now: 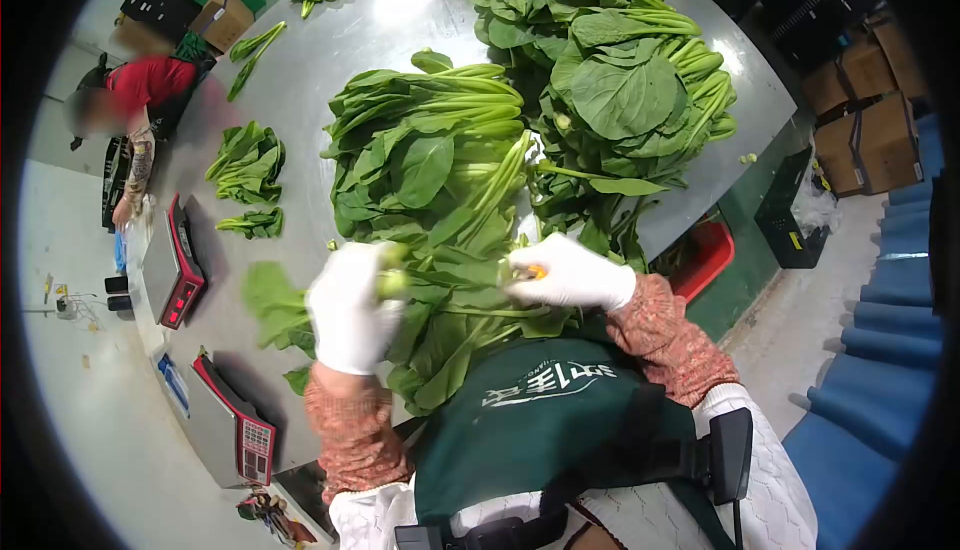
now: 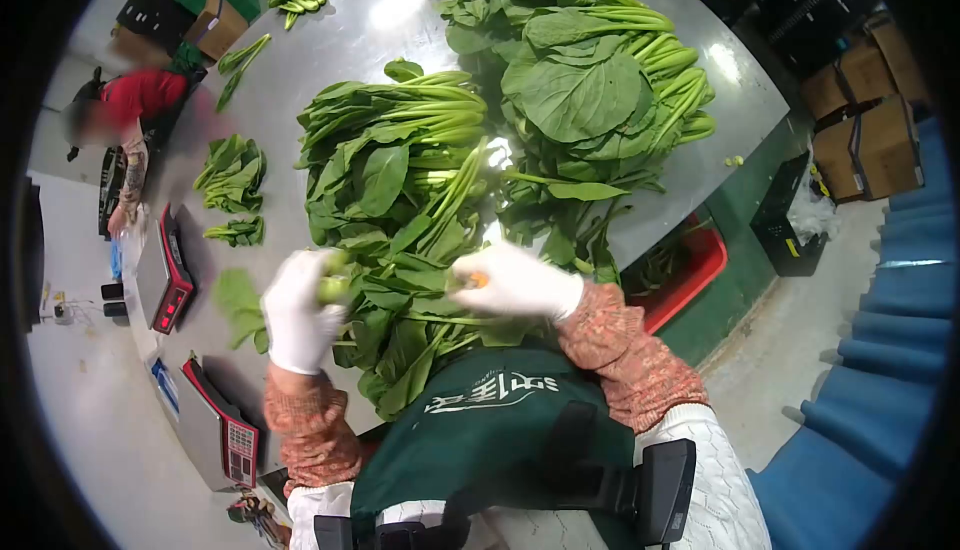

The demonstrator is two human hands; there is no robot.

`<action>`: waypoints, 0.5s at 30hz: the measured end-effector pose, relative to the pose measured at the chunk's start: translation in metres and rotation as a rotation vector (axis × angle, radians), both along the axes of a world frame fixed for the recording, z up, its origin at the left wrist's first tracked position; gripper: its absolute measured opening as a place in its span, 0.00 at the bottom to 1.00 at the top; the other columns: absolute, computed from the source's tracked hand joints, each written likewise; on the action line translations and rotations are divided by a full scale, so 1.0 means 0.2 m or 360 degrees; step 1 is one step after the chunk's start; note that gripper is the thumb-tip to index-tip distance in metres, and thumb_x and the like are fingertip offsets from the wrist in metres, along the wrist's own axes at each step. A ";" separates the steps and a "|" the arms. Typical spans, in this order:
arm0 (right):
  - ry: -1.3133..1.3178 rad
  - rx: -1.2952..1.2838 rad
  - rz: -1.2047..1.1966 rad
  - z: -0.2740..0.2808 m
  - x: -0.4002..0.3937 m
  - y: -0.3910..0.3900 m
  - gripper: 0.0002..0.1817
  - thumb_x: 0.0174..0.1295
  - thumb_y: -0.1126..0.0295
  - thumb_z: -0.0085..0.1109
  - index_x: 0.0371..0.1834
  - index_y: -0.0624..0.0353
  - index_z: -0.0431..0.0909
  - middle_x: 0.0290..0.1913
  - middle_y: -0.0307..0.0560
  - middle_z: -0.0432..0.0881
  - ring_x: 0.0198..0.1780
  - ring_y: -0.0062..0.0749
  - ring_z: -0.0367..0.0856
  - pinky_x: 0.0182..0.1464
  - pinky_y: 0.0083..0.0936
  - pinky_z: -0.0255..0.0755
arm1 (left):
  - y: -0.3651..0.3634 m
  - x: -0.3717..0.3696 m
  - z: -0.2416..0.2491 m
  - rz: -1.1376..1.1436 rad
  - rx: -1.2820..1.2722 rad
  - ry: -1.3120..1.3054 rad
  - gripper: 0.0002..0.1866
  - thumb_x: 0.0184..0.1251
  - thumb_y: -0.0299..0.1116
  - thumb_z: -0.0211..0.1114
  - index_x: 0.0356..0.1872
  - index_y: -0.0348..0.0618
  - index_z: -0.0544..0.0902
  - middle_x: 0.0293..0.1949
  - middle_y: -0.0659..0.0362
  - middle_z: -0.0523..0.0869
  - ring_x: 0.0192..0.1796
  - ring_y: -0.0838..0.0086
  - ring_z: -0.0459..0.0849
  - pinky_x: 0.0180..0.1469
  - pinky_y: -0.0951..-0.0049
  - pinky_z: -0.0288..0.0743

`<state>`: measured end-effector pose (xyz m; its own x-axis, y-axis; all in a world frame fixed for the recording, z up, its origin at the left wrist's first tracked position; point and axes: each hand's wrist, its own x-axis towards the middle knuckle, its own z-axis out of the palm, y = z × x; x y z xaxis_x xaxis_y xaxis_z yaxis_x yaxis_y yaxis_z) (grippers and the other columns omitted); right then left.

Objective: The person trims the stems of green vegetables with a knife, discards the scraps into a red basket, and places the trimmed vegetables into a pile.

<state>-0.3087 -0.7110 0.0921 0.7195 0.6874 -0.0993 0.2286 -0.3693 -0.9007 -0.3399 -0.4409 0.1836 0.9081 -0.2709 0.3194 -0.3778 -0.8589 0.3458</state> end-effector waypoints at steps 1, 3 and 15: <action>-0.0089 -0.0171 -0.0164 0.04 0.03 -0.04 0.13 0.62 0.67 0.66 0.45 0.63 0.83 0.31 0.47 0.84 0.30 0.23 0.81 0.38 0.23 0.75 | 0.07 0.01 0.01 0.0161 -0.0041 -0.0075 0.15 0.52 0.18 0.63 0.43 0.41 0.83 0.38 0.52 0.84 0.40 0.58 0.84 0.45 0.68 0.78; 0.0082 0.0232 -0.0743 -0.06 0.11 -0.08 0.14 0.65 0.65 0.66 0.46 0.65 0.83 0.29 0.41 0.84 0.28 0.19 0.78 0.34 0.21 0.74 | 0.20 0.00 0.08 0.0198 -0.0344 -0.0075 0.15 0.57 0.17 0.63 0.47 0.38 0.84 0.42 0.59 0.83 0.43 0.70 0.82 0.48 0.73 0.75; 0.0552 0.0531 -0.1247 -0.21 0.47 0.02 0.11 0.63 0.64 0.70 0.38 0.61 0.83 0.26 0.28 0.75 0.24 0.11 0.67 0.26 0.15 0.60 | 0.36 0.04 -0.08 0.0392 -0.2954 0.0550 0.16 0.71 0.39 0.65 0.53 0.39 0.78 0.40 0.57 0.83 0.47 0.65 0.80 0.55 0.60 0.74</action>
<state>-0.2148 -0.7069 0.0509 0.9587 0.0476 -0.2806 -0.2802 -0.0135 -0.9598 -0.3314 -0.3687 0.1681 0.9462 0.2788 -0.1639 -0.0450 0.6152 0.7871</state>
